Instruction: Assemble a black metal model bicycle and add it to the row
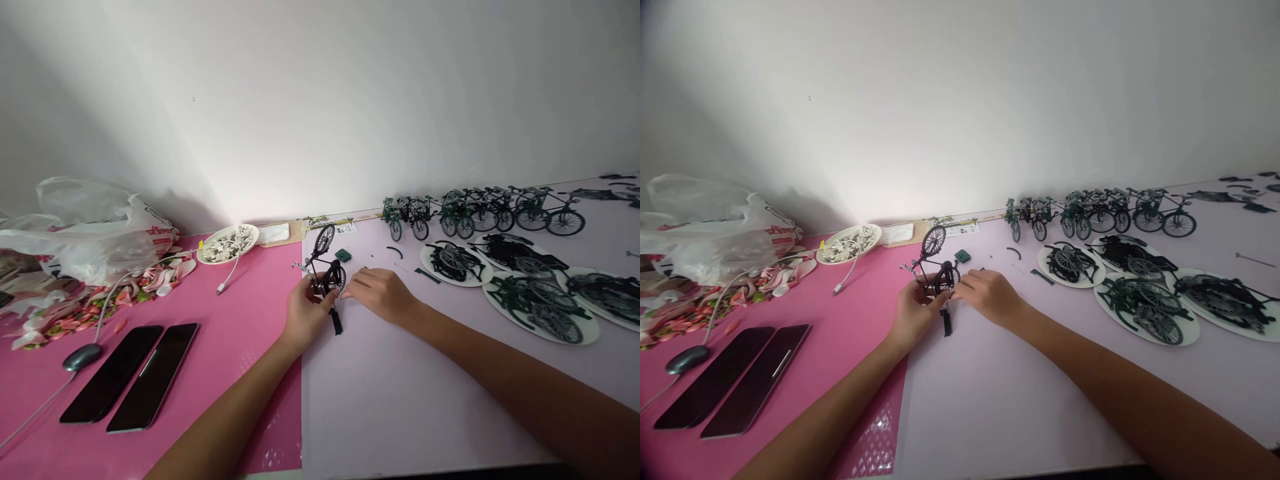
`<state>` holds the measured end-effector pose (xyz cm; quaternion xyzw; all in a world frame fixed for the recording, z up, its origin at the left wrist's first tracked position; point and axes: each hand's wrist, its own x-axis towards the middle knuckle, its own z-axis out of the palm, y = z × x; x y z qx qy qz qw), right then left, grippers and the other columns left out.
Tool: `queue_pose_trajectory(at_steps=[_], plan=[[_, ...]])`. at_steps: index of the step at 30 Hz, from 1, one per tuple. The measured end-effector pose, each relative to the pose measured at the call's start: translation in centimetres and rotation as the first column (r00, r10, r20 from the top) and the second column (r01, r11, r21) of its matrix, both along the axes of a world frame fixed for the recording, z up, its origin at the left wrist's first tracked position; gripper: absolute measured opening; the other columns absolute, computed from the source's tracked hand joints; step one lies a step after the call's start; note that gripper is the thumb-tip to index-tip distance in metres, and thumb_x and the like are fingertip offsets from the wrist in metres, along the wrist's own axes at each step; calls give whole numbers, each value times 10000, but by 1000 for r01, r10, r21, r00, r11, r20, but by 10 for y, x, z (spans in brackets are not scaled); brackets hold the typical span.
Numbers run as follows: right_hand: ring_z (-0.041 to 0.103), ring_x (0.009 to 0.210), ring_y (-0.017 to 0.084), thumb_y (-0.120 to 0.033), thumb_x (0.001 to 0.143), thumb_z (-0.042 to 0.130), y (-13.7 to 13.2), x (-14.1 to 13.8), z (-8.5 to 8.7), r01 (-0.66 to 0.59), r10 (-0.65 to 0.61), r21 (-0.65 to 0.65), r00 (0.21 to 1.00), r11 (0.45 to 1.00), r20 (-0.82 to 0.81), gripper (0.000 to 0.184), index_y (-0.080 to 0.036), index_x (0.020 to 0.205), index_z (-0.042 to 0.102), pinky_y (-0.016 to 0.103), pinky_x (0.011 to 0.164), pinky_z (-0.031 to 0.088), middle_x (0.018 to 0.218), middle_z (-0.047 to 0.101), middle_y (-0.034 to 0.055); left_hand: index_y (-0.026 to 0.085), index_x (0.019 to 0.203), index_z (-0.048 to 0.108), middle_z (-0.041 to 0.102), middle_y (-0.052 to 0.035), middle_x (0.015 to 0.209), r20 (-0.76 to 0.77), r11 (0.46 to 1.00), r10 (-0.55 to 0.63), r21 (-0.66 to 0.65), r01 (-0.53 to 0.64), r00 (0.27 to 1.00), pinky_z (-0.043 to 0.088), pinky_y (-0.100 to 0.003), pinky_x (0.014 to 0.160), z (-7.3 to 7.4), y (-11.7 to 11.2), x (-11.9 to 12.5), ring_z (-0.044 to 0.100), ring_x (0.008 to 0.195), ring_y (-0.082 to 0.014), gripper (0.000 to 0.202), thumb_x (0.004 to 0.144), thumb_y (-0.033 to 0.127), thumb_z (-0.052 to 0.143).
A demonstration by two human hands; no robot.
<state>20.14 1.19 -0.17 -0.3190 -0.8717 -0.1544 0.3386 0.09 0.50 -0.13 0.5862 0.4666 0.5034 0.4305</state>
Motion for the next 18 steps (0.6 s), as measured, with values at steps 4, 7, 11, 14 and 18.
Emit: queue_pose_trajectory(at_steps=[4, 7, 11, 14, 18], plan=[[539, 647, 165, -242, 1055, 577, 0, 1, -1, 7, -7, -4, 1000, 1000, -12, 354, -204, 704, 588, 319, 574, 346, 679, 615, 18, 172, 1108, 711, 772, -89, 1023, -25, 1000, 6, 5, -6, 1000, 508, -255, 597, 1, 0, 0, 664, 713, -153, 417, 743, 335, 831], [547, 637, 164, -206, 1062, 543, 0, 1, -1, 14, -14, 4, 1000, 1000, 3, 329, -203, 742, 619, 324, 573, 357, 682, 631, 18, 170, 1115, 708, 772, -94, 1029, -52, 1000, 9, 8, -9, 999, 506, -259, 596, 0, 0, -1, 661, 712, -155, 412, 753, 331, 820], [588, 678, 164, -144, 1055, 517, -1, 1, -2, 5, -5, -30, 1000, 1000, 4, 284, -201, 818, 662, 321, 602, 387, 723, 664, 21, 176, 1111, 714, 773, -86, 1014, -65, 1000, 11, 19, -9, 998, 500, -260, 590, 0, 0, -2, 657, 709, -157, 399, 762, 341, 816], [597, 697, 166, -114, 1039, 521, -1, 3, -2, -6, 6, -45, 1000, 999, 2, 268, -197, 829, 666, 313, 607, 392, 750, 671, 28, 182, 1098, 720, 774, -81, 1007, -61, 1000, 19, 18, -18, 998, 487, -257, 576, 0, 0, -1, 651, 698, -155, 388, 757, 338, 820], [606, 715, 171, -104, 1046, 483, 0, 4, -4, 4, -4, -69, 1000, 998, 8, 273, -200, 892, 687, 301, 615, 409, 804, 687, 42, 186, 1097, 719, 774, -81, 1017, -74, 999, 26, 25, -24, 997, 487, -260, 573, 0, 0, -1, 651, 690, -154, 386, 760, 343, 822]])
